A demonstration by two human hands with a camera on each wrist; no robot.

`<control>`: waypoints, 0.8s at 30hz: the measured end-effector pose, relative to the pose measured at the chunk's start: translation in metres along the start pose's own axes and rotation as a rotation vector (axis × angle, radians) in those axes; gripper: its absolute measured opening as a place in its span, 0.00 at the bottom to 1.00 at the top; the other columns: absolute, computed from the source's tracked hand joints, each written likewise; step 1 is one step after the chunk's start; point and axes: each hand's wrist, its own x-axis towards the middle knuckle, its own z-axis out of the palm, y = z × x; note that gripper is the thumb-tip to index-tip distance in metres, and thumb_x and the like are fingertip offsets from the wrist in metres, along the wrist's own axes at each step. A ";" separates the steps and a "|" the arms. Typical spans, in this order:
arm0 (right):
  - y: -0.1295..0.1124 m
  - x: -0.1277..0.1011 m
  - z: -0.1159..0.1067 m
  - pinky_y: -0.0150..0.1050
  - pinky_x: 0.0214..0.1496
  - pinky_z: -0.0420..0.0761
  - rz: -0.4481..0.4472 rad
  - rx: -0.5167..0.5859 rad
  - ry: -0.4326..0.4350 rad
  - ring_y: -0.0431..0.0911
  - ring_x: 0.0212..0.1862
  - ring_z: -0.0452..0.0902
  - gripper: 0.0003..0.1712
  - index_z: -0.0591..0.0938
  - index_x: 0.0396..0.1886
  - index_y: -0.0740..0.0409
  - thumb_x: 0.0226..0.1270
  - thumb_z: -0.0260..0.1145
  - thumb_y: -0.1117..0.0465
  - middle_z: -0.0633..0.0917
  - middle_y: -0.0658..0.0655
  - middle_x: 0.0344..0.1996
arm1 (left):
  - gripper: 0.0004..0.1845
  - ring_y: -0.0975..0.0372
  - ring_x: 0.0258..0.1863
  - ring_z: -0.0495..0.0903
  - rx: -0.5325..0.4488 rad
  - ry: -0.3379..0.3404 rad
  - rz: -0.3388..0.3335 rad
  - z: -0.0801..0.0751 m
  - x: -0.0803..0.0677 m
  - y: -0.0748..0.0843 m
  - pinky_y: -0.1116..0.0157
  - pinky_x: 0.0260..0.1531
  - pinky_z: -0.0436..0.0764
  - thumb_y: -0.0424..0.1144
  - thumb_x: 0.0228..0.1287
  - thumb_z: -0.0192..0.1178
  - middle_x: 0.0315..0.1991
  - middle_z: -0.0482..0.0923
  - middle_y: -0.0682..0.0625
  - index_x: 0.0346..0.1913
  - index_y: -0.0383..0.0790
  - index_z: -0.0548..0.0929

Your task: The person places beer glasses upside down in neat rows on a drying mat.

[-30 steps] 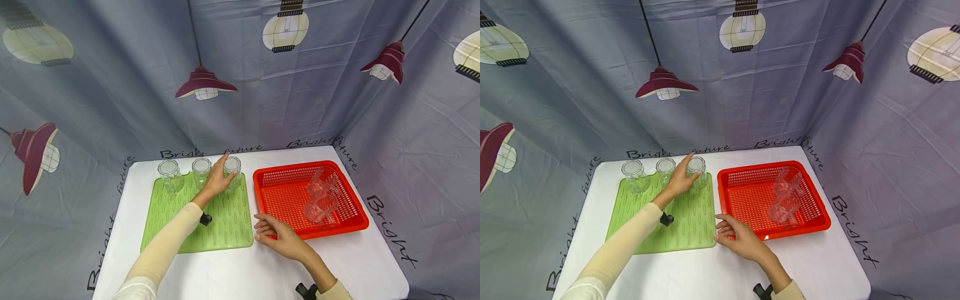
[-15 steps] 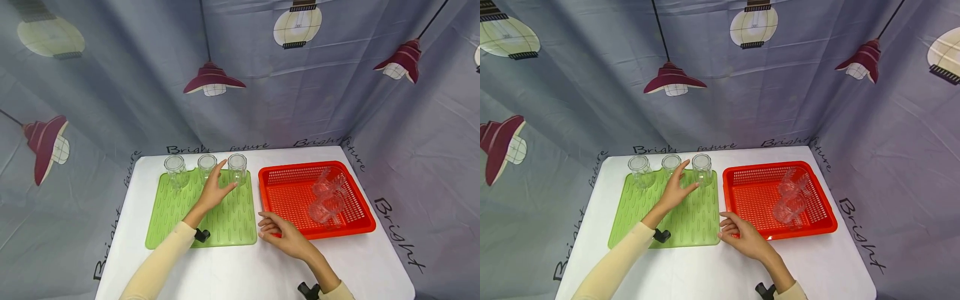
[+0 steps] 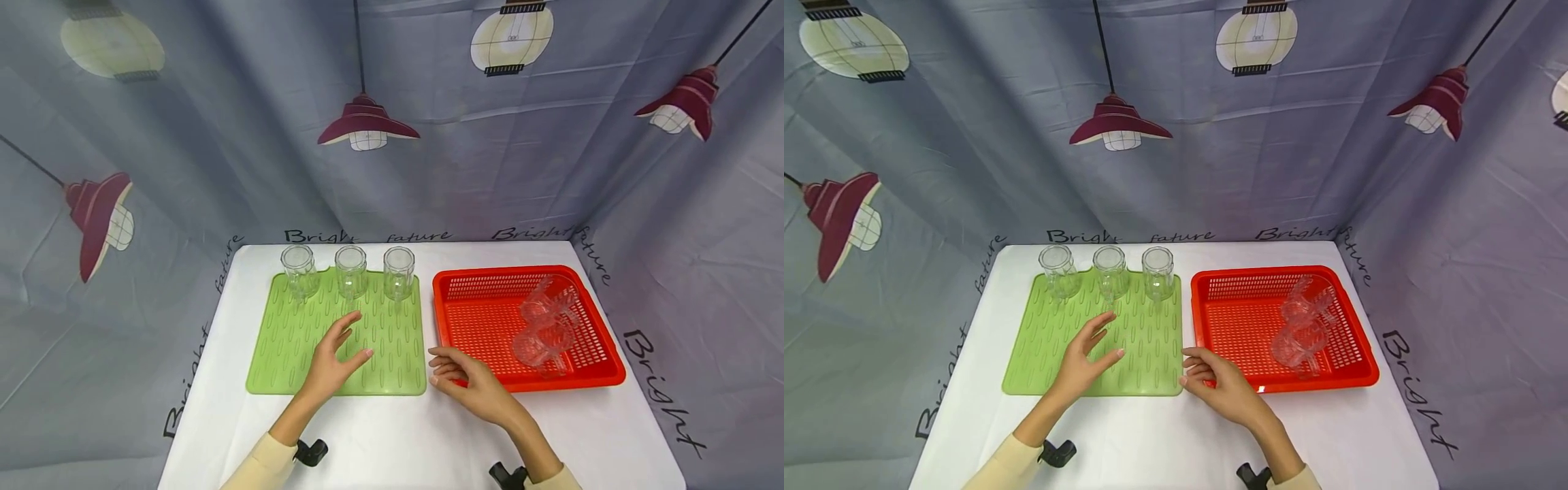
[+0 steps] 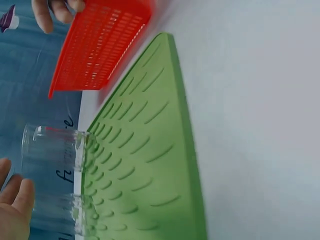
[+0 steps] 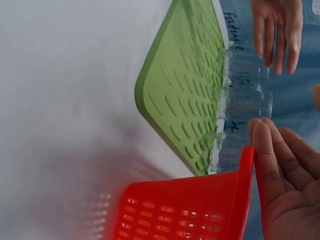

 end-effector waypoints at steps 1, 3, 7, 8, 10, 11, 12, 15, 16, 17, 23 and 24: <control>0.000 0.000 0.000 0.33 0.61 0.90 -0.001 -0.002 0.000 0.47 0.55 0.88 0.29 0.78 0.72 0.54 0.76 0.73 0.53 0.87 0.63 0.59 | 0.41 0.49 0.81 0.69 -0.006 -0.001 -0.006 -0.002 -0.006 0.001 0.51 0.83 0.70 0.37 0.69 0.75 0.78 0.73 0.48 0.81 0.54 0.69; 0.000 0.000 0.001 0.34 0.61 0.90 0.000 -0.004 0.002 0.47 0.55 0.88 0.29 0.79 0.72 0.55 0.76 0.73 0.54 0.87 0.60 0.58 | 0.41 0.48 0.80 0.71 -0.020 -0.014 -0.022 -0.006 -0.018 0.002 0.52 0.82 0.72 0.37 0.69 0.75 0.78 0.73 0.48 0.81 0.53 0.69; 0.000 0.000 0.001 0.34 0.61 0.90 0.009 -0.010 0.008 0.46 0.55 0.88 0.28 0.80 0.70 0.53 0.75 0.74 0.54 0.88 0.56 0.58 | 0.41 0.46 0.79 0.72 -0.062 -0.064 -0.060 -0.009 -0.035 0.004 0.54 0.81 0.74 0.38 0.69 0.75 0.78 0.73 0.47 0.81 0.51 0.68; 0.000 0.000 0.001 0.35 0.61 0.90 0.009 -0.009 0.009 0.46 0.55 0.88 0.28 0.80 0.70 0.53 0.75 0.74 0.53 0.88 0.57 0.58 | 0.41 0.44 0.79 0.72 -0.074 -0.078 -0.063 -0.009 -0.038 0.004 0.54 0.81 0.74 0.38 0.69 0.75 0.78 0.72 0.46 0.82 0.50 0.67; 0.000 0.000 0.000 0.34 0.61 0.90 0.008 -0.008 0.011 0.45 0.55 0.88 0.27 0.80 0.70 0.53 0.75 0.74 0.53 0.88 0.59 0.59 | 0.41 0.42 0.79 0.71 -0.092 -0.096 -0.071 -0.008 -0.041 0.005 0.54 0.81 0.74 0.38 0.69 0.74 0.78 0.72 0.45 0.82 0.49 0.67; 0.001 0.000 -0.001 0.34 0.61 0.90 0.006 -0.008 0.012 0.45 0.55 0.88 0.27 0.80 0.70 0.54 0.75 0.74 0.53 0.88 0.60 0.59 | 0.42 0.41 0.79 0.71 -0.095 -0.101 -0.070 -0.007 -0.041 0.005 0.54 0.81 0.74 0.37 0.69 0.74 0.79 0.72 0.45 0.82 0.48 0.67; 0.001 0.000 -0.001 0.34 0.61 0.90 0.004 -0.009 0.011 0.45 0.55 0.88 0.27 0.80 0.70 0.54 0.75 0.74 0.53 0.88 0.60 0.59 | 0.42 0.39 0.79 0.71 -0.097 -0.106 -0.070 -0.007 -0.042 0.005 0.54 0.80 0.74 0.37 0.69 0.75 0.79 0.71 0.45 0.82 0.48 0.67; 0.003 0.000 -0.001 0.33 0.61 0.90 -0.003 -0.013 0.009 0.44 0.55 0.88 0.27 0.81 0.70 0.54 0.75 0.74 0.53 0.88 0.58 0.59 | 0.41 0.39 0.79 0.71 -0.099 -0.106 -0.075 -0.005 -0.042 0.007 0.54 0.80 0.74 0.38 0.69 0.75 0.78 0.72 0.45 0.81 0.50 0.67; 0.003 0.000 -0.001 0.33 0.61 0.90 -0.005 -0.016 0.008 0.43 0.55 0.88 0.28 0.81 0.70 0.55 0.75 0.74 0.53 0.88 0.57 0.59 | 0.42 0.40 0.79 0.71 -0.098 -0.104 -0.079 -0.005 -0.042 0.007 0.54 0.80 0.74 0.37 0.68 0.75 0.78 0.72 0.46 0.81 0.50 0.68; 0.003 0.000 -0.001 0.33 0.61 0.90 -0.007 -0.019 0.008 0.43 0.55 0.88 0.28 0.81 0.70 0.56 0.75 0.74 0.53 0.88 0.56 0.58 | 0.41 0.40 0.79 0.71 -0.099 -0.103 -0.079 -0.005 -0.042 0.007 0.55 0.80 0.74 0.37 0.68 0.75 0.78 0.72 0.46 0.81 0.51 0.68; 0.003 0.000 0.000 0.32 0.60 0.90 -0.012 -0.018 0.009 0.43 0.55 0.88 0.30 0.80 0.70 0.60 0.75 0.74 0.53 0.89 0.55 0.58 | 0.42 0.42 0.79 0.72 -0.087 -0.106 -0.080 -0.006 -0.038 0.007 0.58 0.81 0.73 0.38 0.68 0.76 0.78 0.72 0.48 0.80 0.54 0.68; 0.002 0.000 0.000 0.32 0.60 0.90 -0.011 -0.017 0.009 0.43 0.55 0.88 0.30 0.80 0.70 0.60 0.75 0.74 0.53 0.89 0.55 0.58 | 0.42 0.43 0.79 0.72 -0.087 -0.107 -0.080 -0.006 -0.038 0.006 0.58 0.81 0.73 0.38 0.68 0.76 0.78 0.72 0.47 0.80 0.54 0.68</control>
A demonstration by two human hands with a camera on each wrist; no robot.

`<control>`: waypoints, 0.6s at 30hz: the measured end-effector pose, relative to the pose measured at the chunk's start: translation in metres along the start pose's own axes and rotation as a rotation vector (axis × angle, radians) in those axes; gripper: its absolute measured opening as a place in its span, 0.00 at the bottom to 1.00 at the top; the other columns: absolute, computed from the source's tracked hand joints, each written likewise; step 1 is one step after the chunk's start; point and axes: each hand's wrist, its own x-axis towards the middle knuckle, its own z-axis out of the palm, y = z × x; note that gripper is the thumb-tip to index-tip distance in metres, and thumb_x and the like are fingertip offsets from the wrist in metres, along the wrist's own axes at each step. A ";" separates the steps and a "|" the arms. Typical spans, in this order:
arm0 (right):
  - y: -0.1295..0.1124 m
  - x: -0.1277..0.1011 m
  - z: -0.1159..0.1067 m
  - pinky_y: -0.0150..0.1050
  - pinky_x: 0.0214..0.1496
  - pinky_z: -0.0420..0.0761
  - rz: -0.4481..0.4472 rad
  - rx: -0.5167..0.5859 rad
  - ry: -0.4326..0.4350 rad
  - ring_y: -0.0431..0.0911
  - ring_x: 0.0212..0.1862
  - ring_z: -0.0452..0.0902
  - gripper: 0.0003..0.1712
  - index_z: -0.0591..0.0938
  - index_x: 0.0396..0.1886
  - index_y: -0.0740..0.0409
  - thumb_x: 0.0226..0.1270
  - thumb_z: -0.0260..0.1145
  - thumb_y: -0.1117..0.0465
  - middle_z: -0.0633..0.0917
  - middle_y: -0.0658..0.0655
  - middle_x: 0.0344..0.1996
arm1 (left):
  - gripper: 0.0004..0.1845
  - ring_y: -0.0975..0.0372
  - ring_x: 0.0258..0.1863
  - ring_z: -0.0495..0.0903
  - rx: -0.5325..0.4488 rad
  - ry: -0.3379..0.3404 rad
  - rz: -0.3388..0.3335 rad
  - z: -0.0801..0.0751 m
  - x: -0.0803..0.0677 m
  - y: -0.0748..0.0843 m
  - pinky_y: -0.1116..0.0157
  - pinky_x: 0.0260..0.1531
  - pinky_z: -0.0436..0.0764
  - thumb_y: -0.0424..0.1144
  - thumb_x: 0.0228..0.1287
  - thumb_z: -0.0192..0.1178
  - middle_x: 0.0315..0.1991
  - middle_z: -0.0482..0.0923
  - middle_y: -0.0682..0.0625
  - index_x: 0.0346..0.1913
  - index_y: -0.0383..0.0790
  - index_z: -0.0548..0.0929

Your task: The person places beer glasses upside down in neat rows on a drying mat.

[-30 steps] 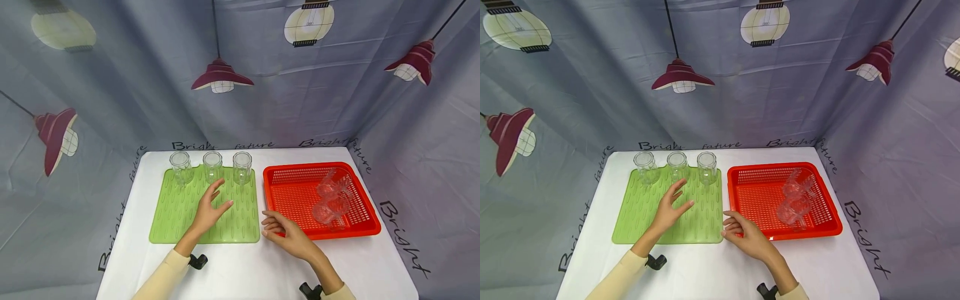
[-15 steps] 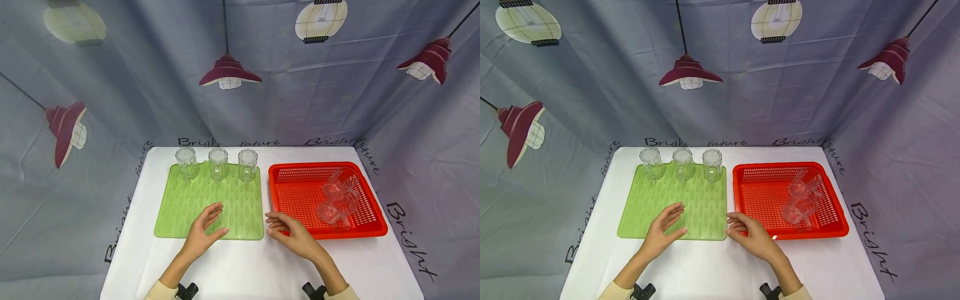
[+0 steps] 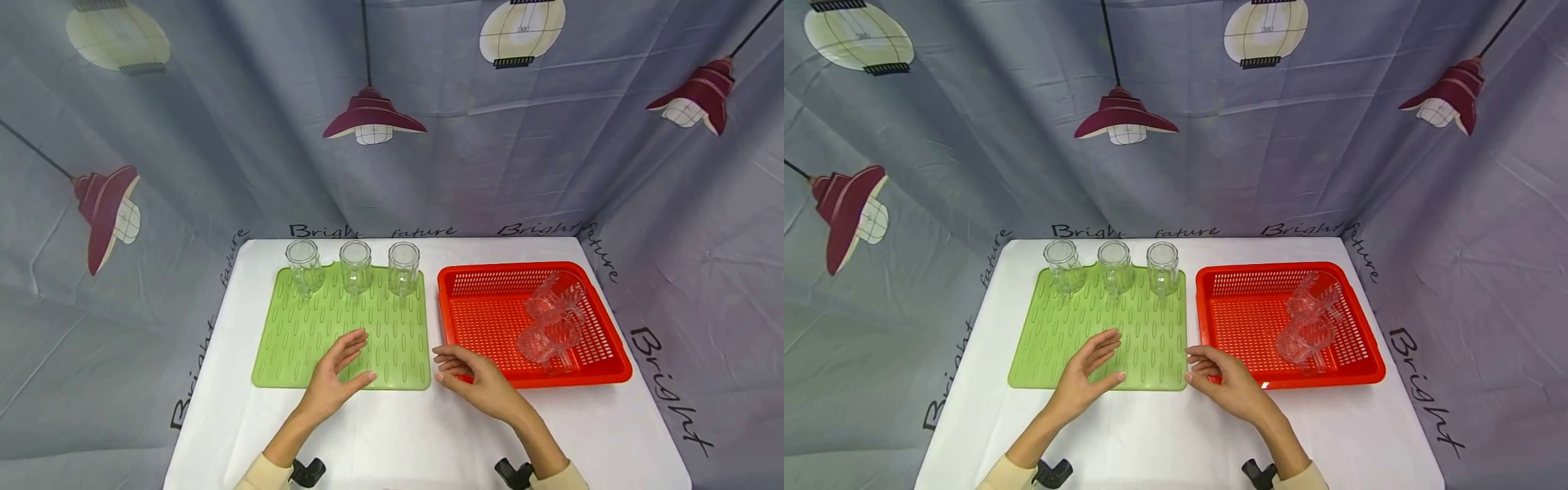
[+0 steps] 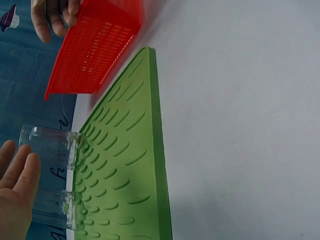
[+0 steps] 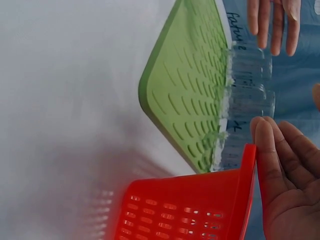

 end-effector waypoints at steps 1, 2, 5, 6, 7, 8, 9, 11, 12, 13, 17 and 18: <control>0.000 0.000 0.000 0.33 0.60 0.90 0.002 0.001 0.000 0.43 0.55 0.88 0.30 0.80 0.70 0.60 0.75 0.75 0.53 0.89 0.55 0.58 | 0.42 0.44 0.79 0.72 0.000 -0.002 0.003 0.000 0.000 0.000 0.58 0.81 0.73 0.38 0.67 0.76 0.78 0.72 0.47 0.80 0.54 0.68; 0.000 0.000 0.000 0.33 0.60 0.90 0.004 0.000 0.000 0.44 0.55 0.88 0.29 0.81 0.70 0.59 0.75 0.75 0.53 0.89 0.55 0.58 | 0.42 0.45 0.79 0.72 0.000 -0.004 0.004 0.000 0.000 0.000 0.58 0.81 0.73 0.38 0.67 0.76 0.78 0.72 0.47 0.80 0.54 0.68; -0.002 0.000 -0.003 0.33 0.60 0.91 0.017 -0.002 0.001 0.45 0.55 0.88 0.29 0.81 0.70 0.56 0.75 0.75 0.53 0.88 0.56 0.59 | 0.42 0.43 0.79 0.72 -0.004 -0.007 0.007 0.001 0.000 0.000 0.58 0.81 0.73 0.38 0.67 0.76 0.78 0.72 0.47 0.81 0.54 0.68; -0.002 0.000 -0.006 0.33 0.58 0.91 0.024 -0.005 0.008 0.46 0.55 0.89 0.29 0.81 0.70 0.55 0.74 0.75 0.52 0.88 0.57 0.59 | 0.42 0.42 0.79 0.72 -0.006 -0.008 0.008 0.001 0.000 -0.001 0.57 0.81 0.73 0.38 0.67 0.76 0.78 0.72 0.47 0.81 0.54 0.68; -0.003 0.000 -0.010 0.33 0.57 0.91 0.037 -0.010 0.021 0.47 0.55 0.89 0.29 0.81 0.70 0.53 0.74 0.75 0.52 0.88 0.57 0.60 | 0.42 0.43 0.79 0.72 -0.006 -0.008 0.008 0.001 0.000 -0.001 0.57 0.81 0.73 0.38 0.67 0.76 0.78 0.73 0.47 0.81 0.54 0.68; -0.004 -0.001 -0.016 0.32 0.55 0.92 0.045 -0.020 0.037 0.48 0.54 0.89 0.29 0.81 0.70 0.52 0.74 0.75 0.51 0.88 0.58 0.61 | 0.42 0.43 0.78 0.72 -0.007 -0.008 0.008 0.001 0.000 -0.001 0.57 0.81 0.73 0.38 0.68 0.76 0.78 0.73 0.47 0.81 0.54 0.68; -0.004 -0.001 -0.023 0.32 0.54 0.92 0.050 -0.039 0.062 0.48 0.54 0.89 0.29 0.81 0.70 0.50 0.73 0.76 0.50 0.87 0.59 0.62 | 0.42 0.43 0.78 0.72 -0.007 -0.008 0.008 0.001 0.000 -0.001 0.57 0.81 0.73 0.38 0.68 0.76 0.78 0.73 0.48 0.81 0.53 0.68; -0.004 -0.002 -0.040 0.34 0.52 0.92 0.054 -0.097 0.125 0.50 0.54 0.89 0.30 0.81 0.71 0.49 0.73 0.76 0.50 0.87 0.59 0.63 | 0.42 0.43 0.78 0.72 -0.009 -0.007 0.012 0.001 -0.001 -0.002 0.57 0.81 0.73 0.38 0.68 0.76 0.78 0.73 0.48 0.81 0.49 0.68; -0.004 -0.003 -0.050 0.37 0.53 0.92 0.053 -0.141 0.160 0.51 0.55 0.88 0.31 0.80 0.72 0.49 0.73 0.76 0.49 0.86 0.59 0.64 | 0.43 0.44 0.78 0.72 -0.009 -0.007 0.014 0.002 0.000 -0.002 0.57 0.81 0.73 0.37 0.68 0.76 0.78 0.73 0.47 0.82 0.47 0.67; -0.004 -0.005 -0.060 0.39 0.55 0.92 0.054 -0.187 0.196 0.51 0.56 0.87 0.31 0.80 0.72 0.49 0.73 0.76 0.49 0.85 0.58 0.65 | 0.43 0.44 0.78 0.73 -0.007 -0.008 0.017 0.002 0.000 -0.003 0.57 0.81 0.73 0.37 0.68 0.76 0.78 0.73 0.47 0.82 0.45 0.67; 0.002 -0.012 -0.099 0.55 0.59 0.90 0.063 -0.340 0.331 0.58 0.61 0.82 0.33 0.79 0.74 0.51 0.73 0.76 0.50 0.82 0.60 0.67 | 0.42 0.43 0.78 0.73 -0.009 -0.010 0.020 0.003 0.000 -0.004 0.56 0.80 0.74 0.37 0.68 0.76 0.78 0.73 0.47 0.81 0.46 0.68; 0.004 -0.014 -0.108 0.57 0.59 0.89 0.073 -0.362 0.358 0.60 0.62 0.80 0.34 0.78 0.74 0.51 0.72 0.76 0.50 0.81 0.62 0.67 | 0.42 0.44 0.78 0.73 -0.008 -0.010 0.019 0.003 0.000 -0.004 0.56 0.80 0.74 0.37 0.68 0.76 0.78 0.73 0.47 0.81 0.48 0.68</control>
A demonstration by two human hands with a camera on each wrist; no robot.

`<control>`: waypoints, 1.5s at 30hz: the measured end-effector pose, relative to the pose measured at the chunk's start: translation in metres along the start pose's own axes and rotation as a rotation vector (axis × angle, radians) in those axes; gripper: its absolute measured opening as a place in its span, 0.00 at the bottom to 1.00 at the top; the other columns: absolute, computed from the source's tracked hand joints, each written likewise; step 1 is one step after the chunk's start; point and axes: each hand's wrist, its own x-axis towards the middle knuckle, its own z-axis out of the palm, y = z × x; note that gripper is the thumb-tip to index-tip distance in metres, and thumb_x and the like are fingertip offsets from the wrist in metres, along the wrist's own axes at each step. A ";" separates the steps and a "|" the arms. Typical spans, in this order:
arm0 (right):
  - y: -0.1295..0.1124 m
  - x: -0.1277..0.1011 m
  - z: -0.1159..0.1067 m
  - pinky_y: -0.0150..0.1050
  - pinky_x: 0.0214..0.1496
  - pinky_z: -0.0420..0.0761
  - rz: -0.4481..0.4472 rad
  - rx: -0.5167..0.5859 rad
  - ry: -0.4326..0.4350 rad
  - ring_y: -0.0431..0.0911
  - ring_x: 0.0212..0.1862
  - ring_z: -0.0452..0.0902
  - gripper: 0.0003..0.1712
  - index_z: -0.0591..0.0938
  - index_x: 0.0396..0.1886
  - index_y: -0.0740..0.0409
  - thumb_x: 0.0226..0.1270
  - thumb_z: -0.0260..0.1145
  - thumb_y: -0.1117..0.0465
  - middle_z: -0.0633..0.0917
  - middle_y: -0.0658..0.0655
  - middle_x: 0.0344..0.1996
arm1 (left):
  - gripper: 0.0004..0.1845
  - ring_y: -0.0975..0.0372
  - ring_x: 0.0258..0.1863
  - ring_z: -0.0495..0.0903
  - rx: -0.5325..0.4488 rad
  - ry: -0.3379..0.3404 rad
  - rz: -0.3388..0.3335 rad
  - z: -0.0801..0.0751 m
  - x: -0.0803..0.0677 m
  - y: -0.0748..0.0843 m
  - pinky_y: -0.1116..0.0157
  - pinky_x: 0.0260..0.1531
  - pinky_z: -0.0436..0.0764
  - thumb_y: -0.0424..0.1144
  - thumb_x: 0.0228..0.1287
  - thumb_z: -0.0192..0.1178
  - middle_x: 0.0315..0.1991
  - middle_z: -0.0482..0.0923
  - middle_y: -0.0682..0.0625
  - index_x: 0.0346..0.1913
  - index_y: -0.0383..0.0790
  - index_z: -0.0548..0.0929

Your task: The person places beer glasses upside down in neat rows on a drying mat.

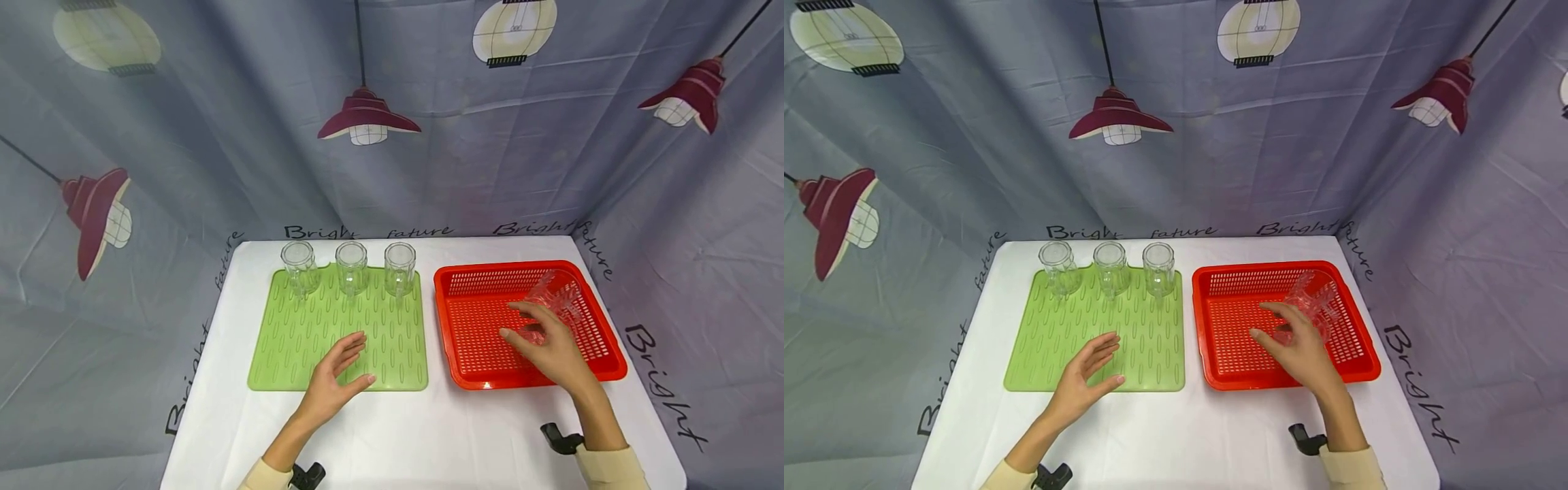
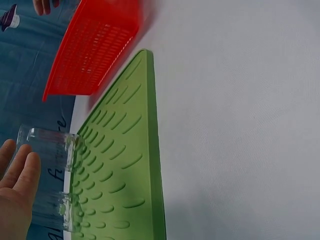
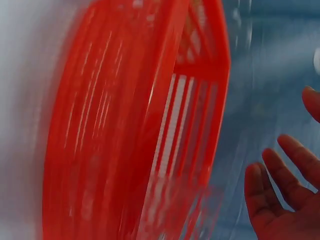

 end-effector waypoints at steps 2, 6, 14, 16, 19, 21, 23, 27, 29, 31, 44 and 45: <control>0.010 0.003 -0.011 0.63 0.59 0.86 0.024 -0.015 0.036 0.64 0.63 0.77 0.36 0.77 0.75 0.53 0.71 0.77 0.50 0.79 0.65 0.70 | 0.42 0.44 0.78 0.73 -0.001 0.001 -0.004 0.000 0.000 0.000 0.56 0.80 0.74 0.37 0.67 0.76 0.78 0.73 0.47 0.81 0.52 0.68; 0.031 0.005 -0.023 0.79 0.59 0.78 0.084 -0.039 0.069 0.69 0.71 0.64 0.42 0.74 0.78 0.54 0.69 0.79 0.49 0.73 0.70 0.76 | 0.42 0.44 0.78 0.73 0.001 0.000 -0.008 -0.001 0.000 0.000 0.56 0.81 0.74 0.37 0.67 0.76 0.78 0.73 0.48 0.80 0.54 0.69; 0.060 0.003 -0.024 0.84 0.58 0.74 0.169 -0.089 0.063 0.73 0.74 0.55 0.52 0.65 0.84 0.58 0.67 0.79 0.49 0.66 0.76 0.79 | 0.42 0.39 0.78 0.71 -0.013 -0.003 -0.010 0.000 0.000 0.001 0.56 0.81 0.74 0.37 0.67 0.76 0.78 0.73 0.47 0.81 0.53 0.68; 0.065 0.002 -0.022 0.86 0.60 0.73 0.185 -0.098 0.051 0.75 0.75 0.55 0.54 0.62 0.85 0.59 0.68 0.79 0.49 0.64 0.76 0.80 | 0.42 0.38 0.78 0.71 -0.014 -0.002 -0.008 0.000 -0.001 0.001 0.56 0.81 0.74 0.37 0.67 0.76 0.77 0.73 0.47 0.81 0.53 0.68; 0.070 0.001 -0.020 0.89 0.64 0.69 0.185 -0.097 0.038 0.78 0.78 0.55 0.55 0.60 0.86 0.61 0.68 0.79 0.50 0.61 0.77 0.82 | 0.42 0.37 0.78 0.71 -0.011 0.000 -0.006 0.000 -0.001 0.000 0.56 0.81 0.74 0.37 0.68 0.76 0.77 0.74 0.47 0.81 0.53 0.68; 0.072 0.000 -0.020 0.90 0.64 0.68 0.176 -0.097 0.033 0.80 0.78 0.55 0.56 0.59 0.86 0.61 0.67 0.80 0.51 0.60 0.78 0.82 | 0.42 0.37 0.78 0.71 -0.009 0.001 -0.006 0.000 -0.001 -0.001 0.56 0.81 0.74 0.37 0.68 0.76 0.77 0.74 0.47 0.81 0.53 0.68; 0.073 -0.002 -0.020 0.90 0.64 0.68 0.162 -0.089 0.023 0.81 0.77 0.56 0.57 0.58 0.86 0.62 0.66 0.80 0.54 0.59 0.78 0.81 | 0.42 0.39 0.78 0.71 -0.006 0.001 -0.008 0.001 -0.002 -0.001 0.56 0.80 0.74 0.37 0.68 0.76 0.77 0.74 0.47 0.81 0.54 0.68; 0.074 -0.007 -0.022 0.89 0.63 0.70 0.168 -0.065 0.006 0.82 0.76 0.58 0.59 0.54 0.87 0.62 0.65 0.79 0.60 0.58 0.79 0.81 | 0.42 0.40 0.78 0.71 -0.001 -0.003 -0.010 0.001 -0.002 0.000 0.55 0.80 0.74 0.37 0.68 0.76 0.77 0.73 0.47 0.81 0.54 0.67; 0.075 -0.009 -0.022 0.87 0.63 0.71 0.176 -0.051 0.006 0.82 0.75 0.59 0.59 0.53 0.87 0.62 0.65 0.79 0.61 0.59 0.79 0.80 | 0.42 0.40 0.78 0.72 -0.001 -0.004 -0.009 0.002 -0.002 0.000 0.54 0.80 0.74 0.37 0.68 0.75 0.77 0.73 0.47 0.81 0.53 0.67; 0.076 -0.010 -0.022 0.86 0.63 0.73 0.175 -0.045 0.015 0.81 0.73 0.62 0.58 0.53 0.87 0.62 0.67 0.78 0.61 0.62 0.79 0.79 | 0.42 0.42 0.78 0.72 -0.002 -0.001 -0.007 0.002 -0.002 0.000 0.54 0.80 0.74 0.37 0.68 0.76 0.77 0.73 0.47 0.81 0.51 0.67; 0.075 -0.010 -0.018 0.85 0.65 0.73 0.212 -0.069 0.052 0.79 0.73 0.64 0.57 0.56 0.87 0.62 0.68 0.79 0.55 0.67 0.78 0.75 | 0.43 0.40 0.78 0.71 0.006 -0.006 -0.013 0.003 -0.003 -0.001 0.58 0.81 0.74 0.38 0.68 0.76 0.78 0.72 0.49 0.82 0.53 0.67; 0.075 -0.010 -0.017 0.84 0.65 0.74 0.219 -0.075 0.060 0.78 0.72 0.65 0.57 0.57 0.87 0.61 0.68 0.79 0.54 0.68 0.78 0.75 | 0.43 0.41 0.78 0.71 0.006 -0.007 -0.013 0.003 -0.003 0.000 0.58 0.81 0.74 0.38 0.68 0.76 0.79 0.72 0.49 0.82 0.54 0.67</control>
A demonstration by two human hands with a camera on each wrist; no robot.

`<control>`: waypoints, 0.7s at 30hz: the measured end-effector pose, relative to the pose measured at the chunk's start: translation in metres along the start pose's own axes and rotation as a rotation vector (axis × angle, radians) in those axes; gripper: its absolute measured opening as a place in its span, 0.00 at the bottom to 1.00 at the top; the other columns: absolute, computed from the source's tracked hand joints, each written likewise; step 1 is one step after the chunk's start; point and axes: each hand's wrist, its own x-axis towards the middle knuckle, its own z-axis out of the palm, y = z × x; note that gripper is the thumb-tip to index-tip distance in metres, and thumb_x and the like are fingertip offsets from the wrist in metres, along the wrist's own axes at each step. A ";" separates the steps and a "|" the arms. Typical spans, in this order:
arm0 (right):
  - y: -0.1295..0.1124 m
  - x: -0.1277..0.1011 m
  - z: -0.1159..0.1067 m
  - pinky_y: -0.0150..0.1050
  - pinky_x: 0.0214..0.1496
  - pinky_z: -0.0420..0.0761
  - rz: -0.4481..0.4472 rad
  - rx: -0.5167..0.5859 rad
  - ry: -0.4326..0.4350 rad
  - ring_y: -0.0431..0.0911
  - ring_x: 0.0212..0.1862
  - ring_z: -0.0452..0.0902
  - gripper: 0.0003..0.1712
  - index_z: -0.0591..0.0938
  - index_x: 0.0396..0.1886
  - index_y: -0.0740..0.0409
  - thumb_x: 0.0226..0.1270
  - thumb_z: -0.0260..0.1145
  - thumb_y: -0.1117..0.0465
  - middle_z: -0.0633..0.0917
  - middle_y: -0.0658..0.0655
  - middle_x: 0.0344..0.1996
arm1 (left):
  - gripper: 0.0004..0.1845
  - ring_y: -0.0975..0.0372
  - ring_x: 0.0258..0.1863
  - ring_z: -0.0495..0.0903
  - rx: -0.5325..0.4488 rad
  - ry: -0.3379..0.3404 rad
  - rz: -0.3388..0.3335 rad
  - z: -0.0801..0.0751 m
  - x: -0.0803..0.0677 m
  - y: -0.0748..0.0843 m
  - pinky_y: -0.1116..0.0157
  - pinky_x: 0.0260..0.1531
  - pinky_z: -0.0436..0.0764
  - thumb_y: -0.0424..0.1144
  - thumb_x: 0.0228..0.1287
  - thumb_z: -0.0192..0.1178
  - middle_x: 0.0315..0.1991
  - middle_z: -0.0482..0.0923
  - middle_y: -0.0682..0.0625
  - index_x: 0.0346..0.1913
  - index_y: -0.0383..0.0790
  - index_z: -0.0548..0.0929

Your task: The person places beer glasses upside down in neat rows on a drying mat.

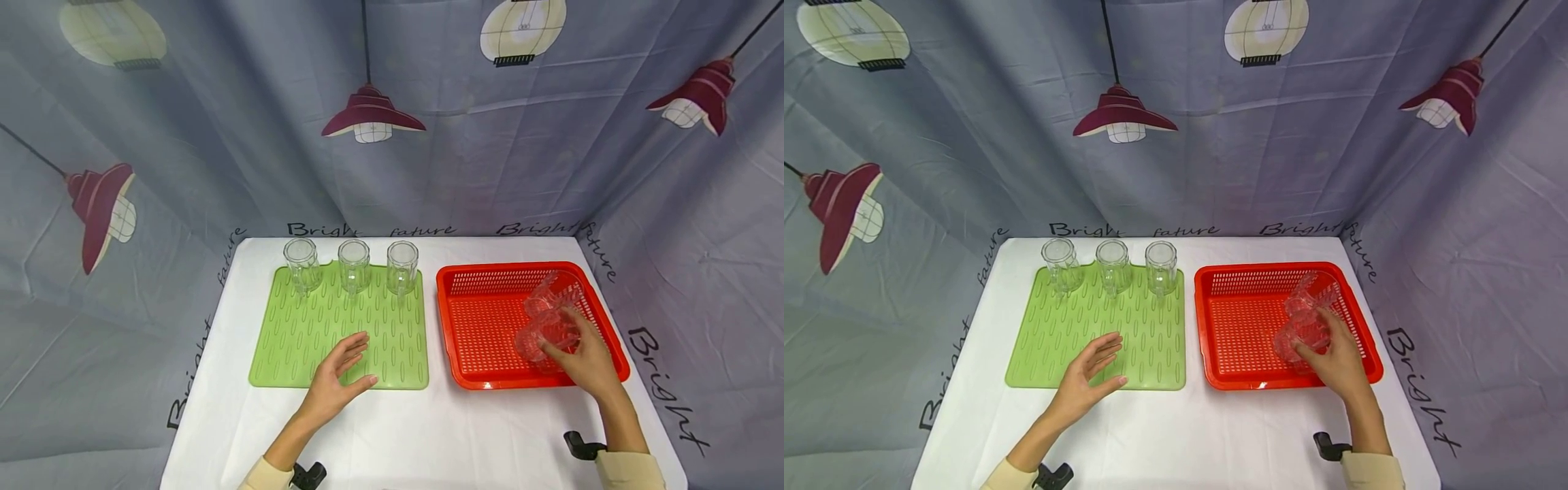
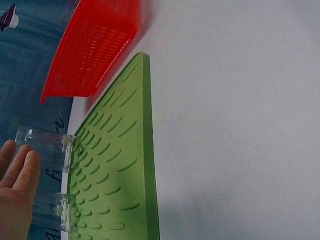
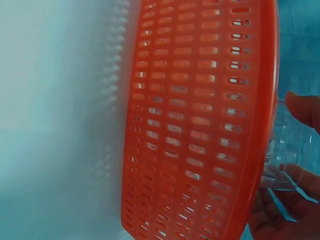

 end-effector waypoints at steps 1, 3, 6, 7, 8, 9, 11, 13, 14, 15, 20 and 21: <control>0.000 0.000 0.001 0.83 0.64 0.76 0.002 -0.005 0.012 0.78 0.71 0.66 0.57 0.57 0.87 0.61 0.67 0.80 0.53 0.68 0.78 0.75 | 0.43 0.41 0.78 0.71 -0.001 -0.001 0.000 0.000 0.000 0.000 0.58 0.81 0.74 0.38 0.68 0.76 0.79 0.72 0.49 0.82 0.54 0.67; 0.000 0.000 0.002 0.82 0.64 0.78 -0.002 -0.015 0.046 0.77 0.70 0.68 0.57 0.59 0.86 0.61 0.66 0.81 0.52 0.69 0.78 0.74 | 0.43 0.43 0.78 0.72 0.000 -0.001 0.000 0.000 0.000 0.000 0.58 0.81 0.74 0.39 0.68 0.76 0.79 0.72 0.49 0.82 0.54 0.67; -0.004 0.000 0.002 0.81 0.62 0.79 -0.035 -0.004 0.103 0.76 0.69 0.70 0.56 0.62 0.85 0.61 0.64 0.82 0.53 0.71 0.77 0.73 | 0.43 0.46 0.79 0.72 0.000 -0.001 0.003 -0.001 -0.001 0.001 0.56 0.80 0.74 0.38 0.68 0.75 0.79 0.71 0.48 0.82 0.48 0.66; -0.006 0.000 0.001 0.81 0.62 0.79 -0.047 0.001 0.125 0.75 0.69 0.70 0.55 0.63 0.84 0.61 0.64 0.82 0.54 0.72 0.76 0.73 | 0.43 0.47 0.79 0.73 0.001 -0.001 0.004 -0.001 -0.001 0.001 0.56 0.81 0.74 0.38 0.69 0.75 0.79 0.71 0.49 0.82 0.46 0.66; -0.009 -0.001 0.001 0.81 0.62 0.80 -0.056 0.007 0.145 0.75 0.69 0.71 0.55 0.64 0.83 0.61 0.63 0.82 0.54 0.72 0.76 0.73 | 0.44 0.48 0.78 0.73 0.001 -0.001 0.006 -0.001 0.000 0.001 0.56 0.81 0.74 0.38 0.69 0.75 0.79 0.72 0.49 0.83 0.44 0.65; -0.012 -0.001 0.000 0.81 0.61 0.80 -0.064 0.011 0.162 0.74 0.68 0.71 0.54 0.65 0.83 0.61 0.63 0.82 0.54 0.73 0.75 0.72 | 0.44 0.49 0.79 0.73 0.001 -0.002 0.007 -0.001 0.000 0.001 0.56 0.81 0.74 0.38 0.69 0.75 0.79 0.72 0.49 0.83 0.42 0.65; -0.020 -0.003 0.000 0.78 0.61 0.84 -0.077 0.007 0.193 0.71 0.67 0.73 0.53 0.66 0.82 0.59 0.62 0.83 0.54 0.75 0.74 0.71 | 0.44 0.50 0.78 0.73 -0.001 0.000 0.009 -0.001 0.000 0.001 0.56 0.81 0.74 0.38 0.68 0.75 0.78 0.72 0.48 0.83 0.43 0.65; -0.031 -0.006 0.000 0.64 0.61 0.90 -0.079 -0.005 0.216 0.67 0.66 0.74 0.53 0.68 0.82 0.58 0.61 0.84 0.52 0.77 0.71 0.70 | 0.43 0.51 0.78 0.73 -0.003 0.000 0.014 0.000 0.000 0.001 0.55 0.81 0.74 0.38 0.68 0.75 0.78 0.72 0.48 0.82 0.46 0.66; -0.038 -0.008 0.001 0.59 0.59 0.90 -0.084 -0.002 0.225 0.66 0.65 0.75 0.53 0.69 0.81 0.57 0.60 0.84 0.53 0.78 0.70 0.69 | 0.43 0.50 0.78 0.73 -0.004 0.000 0.017 0.000 0.000 0.001 0.55 0.80 0.74 0.38 0.68 0.75 0.78 0.72 0.48 0.82 0.49 0.66; -0.044 -0.010 0.001 0.50 0.58 0.90 -0.090 -0.004 0.233 0.65 0.65 0.76 0.52 0.70 0.81 0.56 0.59 0.84 0.52 0.78 0.69 0.68 | 0.43 0.49 0.78 0.73 -0.005 0.000 0.019 0.000 0.001 0.001 0.55 0.80 0.74 0.38 0.68 0.76 0.78 0.72 0.48 0.82 0.51 0.66; -0.077 -0.018 0.008 0.19 0.56 0.73 -0.153 0.043 0.246 0.59 0.63 0.78 0.51 0.73 0.79 0.54 0.56 0.86 0.55 0.81 0.65 0.66 | 0.43 0.40 0.78 0.71 -0.011 0.002 0.025 0.001 0.001 0.000 0.55 0.80 0.74 0.38 0.68 0.76 0.78 0.72 0.48 0.81 0.56 0.67; -0.082 -0.019 0.009 0.16 0.55 0.69 -0.168 0.050 0.243 0.58 0.63 0.78 0.51 0.74 0.79 0.53 0.56 0.87 0.55 0.81 0.64 0.66 | 0.43 0.39 0.78 0.71 -0.014 0.003 0.024 0.001 0.001 0.000 0.56 0.80 0.74 0.38 0.68 0.76 0.78 0.72 0.48 0.81 0.56 0.67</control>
